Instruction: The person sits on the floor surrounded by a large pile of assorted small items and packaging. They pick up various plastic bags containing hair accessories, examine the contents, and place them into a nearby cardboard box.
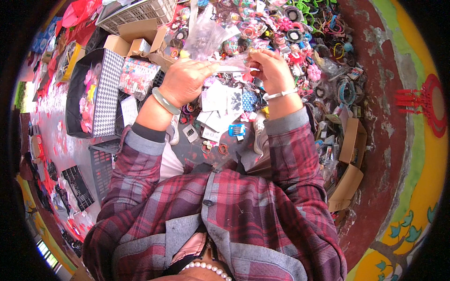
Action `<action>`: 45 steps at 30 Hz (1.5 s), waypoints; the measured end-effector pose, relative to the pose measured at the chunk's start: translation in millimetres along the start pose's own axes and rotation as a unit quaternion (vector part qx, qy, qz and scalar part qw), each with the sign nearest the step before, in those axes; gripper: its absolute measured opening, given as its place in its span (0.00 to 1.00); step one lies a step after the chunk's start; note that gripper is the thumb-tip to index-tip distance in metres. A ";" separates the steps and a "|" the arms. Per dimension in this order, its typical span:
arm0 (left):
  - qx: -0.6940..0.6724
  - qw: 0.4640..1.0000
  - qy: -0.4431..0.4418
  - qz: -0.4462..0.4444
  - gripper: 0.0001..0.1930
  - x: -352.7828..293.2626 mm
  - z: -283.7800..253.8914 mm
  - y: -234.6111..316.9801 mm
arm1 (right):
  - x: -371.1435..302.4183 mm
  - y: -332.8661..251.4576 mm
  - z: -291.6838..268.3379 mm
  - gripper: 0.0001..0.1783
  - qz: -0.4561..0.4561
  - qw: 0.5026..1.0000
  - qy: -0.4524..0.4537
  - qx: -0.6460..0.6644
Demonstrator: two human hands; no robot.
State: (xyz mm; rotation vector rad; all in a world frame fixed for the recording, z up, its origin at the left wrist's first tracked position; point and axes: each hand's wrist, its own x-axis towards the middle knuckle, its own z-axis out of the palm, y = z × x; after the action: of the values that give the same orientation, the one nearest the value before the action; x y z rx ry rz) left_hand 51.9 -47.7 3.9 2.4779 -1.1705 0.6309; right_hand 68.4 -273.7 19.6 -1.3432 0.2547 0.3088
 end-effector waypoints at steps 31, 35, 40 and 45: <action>-0.492 0.831 -0.204 -0.159 0.14 -12.6 -47.4 -18.7 | -28.4 18.8 42.5 0.04 -0.202 0.914 -0.300 -0.182; -0.441 0.856 -0.235 -0.129 0.12 -9.9 -49.9 -19.3 | -25.8 18.8 42.0 0.05 -0.232 0.913 -0.287 -0.173; -0.526 0.818 -0.173 -0.159 0.12 -20.0 -51.4 -24.4 | -36.9 10.9 35.2 0.04 -0.229 0.953 -0.189 -0.058; -0.526 0.828 -0.157 -0.112 0.13 -26.7 -46.0 -32.5 | -41.4 -6.9 31.9 0.05 -0.263 0.927 -0.226 -0.142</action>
State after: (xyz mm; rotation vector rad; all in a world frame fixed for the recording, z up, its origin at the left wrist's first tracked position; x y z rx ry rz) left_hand 50.9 10.7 25.7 1.6882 -0.9103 -0.4442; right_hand 32.4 -246.8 47.2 -1.5248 -0.5532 0.1958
